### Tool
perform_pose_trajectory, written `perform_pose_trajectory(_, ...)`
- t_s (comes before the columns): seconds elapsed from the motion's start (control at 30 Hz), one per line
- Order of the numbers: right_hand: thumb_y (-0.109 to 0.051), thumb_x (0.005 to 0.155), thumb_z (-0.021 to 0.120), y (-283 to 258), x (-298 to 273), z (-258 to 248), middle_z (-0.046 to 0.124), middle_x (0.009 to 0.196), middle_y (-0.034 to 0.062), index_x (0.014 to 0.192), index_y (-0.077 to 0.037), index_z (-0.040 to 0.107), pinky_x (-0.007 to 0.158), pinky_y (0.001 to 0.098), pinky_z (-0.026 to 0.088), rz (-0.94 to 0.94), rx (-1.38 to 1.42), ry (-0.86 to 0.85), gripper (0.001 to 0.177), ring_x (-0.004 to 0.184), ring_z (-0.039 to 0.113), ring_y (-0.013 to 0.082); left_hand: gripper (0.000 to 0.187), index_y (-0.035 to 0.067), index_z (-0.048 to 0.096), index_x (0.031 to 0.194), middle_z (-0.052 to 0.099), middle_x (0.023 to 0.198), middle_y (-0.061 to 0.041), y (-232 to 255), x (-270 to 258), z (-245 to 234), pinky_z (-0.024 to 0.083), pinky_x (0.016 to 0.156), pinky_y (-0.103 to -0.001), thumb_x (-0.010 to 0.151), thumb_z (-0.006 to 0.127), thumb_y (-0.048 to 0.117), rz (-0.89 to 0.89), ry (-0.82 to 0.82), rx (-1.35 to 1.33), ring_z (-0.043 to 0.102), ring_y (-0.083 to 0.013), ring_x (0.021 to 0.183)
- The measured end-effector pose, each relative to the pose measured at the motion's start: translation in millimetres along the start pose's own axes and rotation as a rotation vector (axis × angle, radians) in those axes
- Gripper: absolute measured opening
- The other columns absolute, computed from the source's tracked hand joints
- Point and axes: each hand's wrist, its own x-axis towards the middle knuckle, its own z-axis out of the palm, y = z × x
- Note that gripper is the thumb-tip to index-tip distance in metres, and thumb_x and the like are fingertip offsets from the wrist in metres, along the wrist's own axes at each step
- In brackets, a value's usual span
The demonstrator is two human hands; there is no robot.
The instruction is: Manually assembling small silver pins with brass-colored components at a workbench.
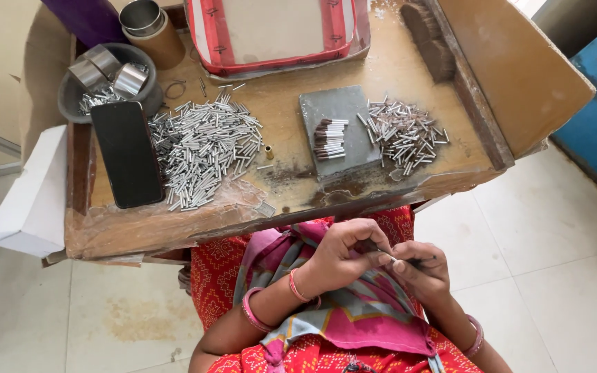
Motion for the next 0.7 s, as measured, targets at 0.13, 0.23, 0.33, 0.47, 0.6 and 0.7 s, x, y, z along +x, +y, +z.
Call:
perform_pose_trajectory(0.13,0.003,0.092,0.064,-8,1,-1,0.070,0.086,0.0108,0.099,0.010,0.067,0.058,0.0235,0.044,0.086,-0.056,-0.058,0.010,0.065,0.057,0.0100,0.011,0.002,0.065,0.094,0.065,0.091,-0.004,6,0,-4,0.052,0.077,-0.027,0.089,0.073,-0.004,0.288,0.069,0.305,0.064,-0.0129,0.086)
perform_pose_trajectory(0.23,-0.002,0.099,0.065,-18,6,10,0.065,0.079,0.0039,0.093,0.005,0.069,0.060,0.0205,0.042,0.046,-0.234,-0.145,0.010,0.066,0.054,0.0061,0.012,0.002,0.065,0.092,0.065,0.089,-0.006,9,-2,-4,0.050,0.072,-0.029,0.086,0.075,-0.003,0.241,0.118,0.328,0.064,-0.0165,0.083)
perform_pose_trajectory(0.33,-0.006,0.099,0.062,-19,9,18,0.070,0.085,0.0036,0.098,0.004,0.069,0.066,0.0228,0.049,-0.061,-0.468,-0.118,0.012,0.074,0.061,0.0078,0.012,0.003,0.065,0.093,0.064,0.089,-0.006,9,-3,-3,0.051,0.073,-0.029,0.086,0.073,-0.004,0.247,0.085,0.343,0.065,-0.0166,0.084)
perform_pose_trajectory(0.47,-0.006,0.096,0.067,-23,21,31,0.069,0.074,0.0043,0.098,0.001,0.073,0.058,0.0257,0.049,-0.018,-0.660,-0.076,0.009,0.063,0.062,0.0094,0.014,0.003,0.065,0.093,0.065,0.089,-0.008,12,-1,-6,0.052,0.074,-0.030,0.084,0.073,-0.005,0.315,0.145,0.435,0.065,-0.0200,0.084)
perform_pose_trajectory(0.6,0.000,0.084,0.067,-30,37,49,0.072,0.084,0.0117,0.105,0.001,0.068,0.063,0.0309,0.055,-0.256,-0.945,-0.236,0.021,0.072,0.072,0.0222,0.014,0.002,0.066,0.091,0.065,0.087,-0.009,14,1,-12,0.052,0.075,-0.032,0.082,0.075,-0.004,0.369,0.260,0.496,0.065,-0.0224,0.083)
perform_pose_trajectory(0.7,0.000,0.082,0.071,-24,38,47,0.071,0.080,0.0132,0.098,-0.001,0.070,0.057,0.0349,0.054,-0.123,-0.979,-0.253,0.016,0.065,0.071,0.0271,0.013,0.002,0.067,0.091,0.065,0.086,-0.009,16,3,-15,0.052,0.074,-0.031,0.083,0.076,-0.004,0.338,0.300,0.502,0.065,-0.0209,0.081)
